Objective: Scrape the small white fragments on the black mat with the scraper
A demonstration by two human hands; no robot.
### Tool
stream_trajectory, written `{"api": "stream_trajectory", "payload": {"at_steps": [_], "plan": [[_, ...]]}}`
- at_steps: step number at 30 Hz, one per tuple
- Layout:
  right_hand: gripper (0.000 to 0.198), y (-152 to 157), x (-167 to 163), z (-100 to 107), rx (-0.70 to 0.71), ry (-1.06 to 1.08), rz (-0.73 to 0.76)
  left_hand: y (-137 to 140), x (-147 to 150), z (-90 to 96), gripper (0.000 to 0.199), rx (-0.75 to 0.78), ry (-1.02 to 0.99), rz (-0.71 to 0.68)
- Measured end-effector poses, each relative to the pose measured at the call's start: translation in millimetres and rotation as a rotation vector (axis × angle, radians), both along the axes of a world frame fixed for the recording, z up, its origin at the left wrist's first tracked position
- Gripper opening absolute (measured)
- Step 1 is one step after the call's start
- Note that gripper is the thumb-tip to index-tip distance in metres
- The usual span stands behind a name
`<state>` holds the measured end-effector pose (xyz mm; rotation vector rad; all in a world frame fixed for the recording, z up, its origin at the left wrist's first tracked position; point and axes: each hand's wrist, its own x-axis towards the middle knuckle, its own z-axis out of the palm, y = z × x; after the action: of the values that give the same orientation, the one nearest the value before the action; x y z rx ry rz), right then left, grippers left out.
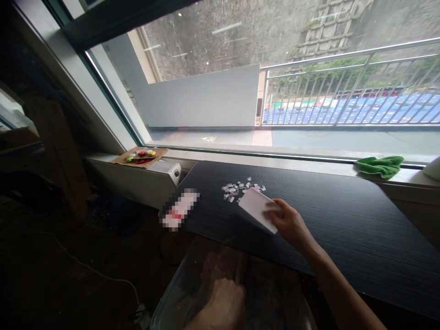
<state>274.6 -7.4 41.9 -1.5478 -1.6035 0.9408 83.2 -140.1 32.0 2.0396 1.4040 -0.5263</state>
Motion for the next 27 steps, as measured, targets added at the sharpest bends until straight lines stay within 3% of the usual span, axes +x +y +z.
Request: {"api": "stream_trajectory", "payload": {"at_steps": [6,15,23,27], "plan": [[0.032,23.9,-20.6,8.9,0.064,-0.028,-0.021,11.3,9.9,0.2,0.028,-0.124,0.050,0.042],[0.028,40.1,-64.7,31.4,0.108,-0.297,0.074,20.6,11.7,-3.7,0.034,-0.169,0.104,0.054],[0.021,33.5,-43.6,44.5,0.202,-0.577,0.090,13.9,9.9,-40.3,0.033,-0.094,0.045,-0.027],[0.026,46.9,-57.6,48.5,0.259,-0.552,0.107,8.5,4.5,-50.1,0.033,-0.088,0.010,-0.050]]}}
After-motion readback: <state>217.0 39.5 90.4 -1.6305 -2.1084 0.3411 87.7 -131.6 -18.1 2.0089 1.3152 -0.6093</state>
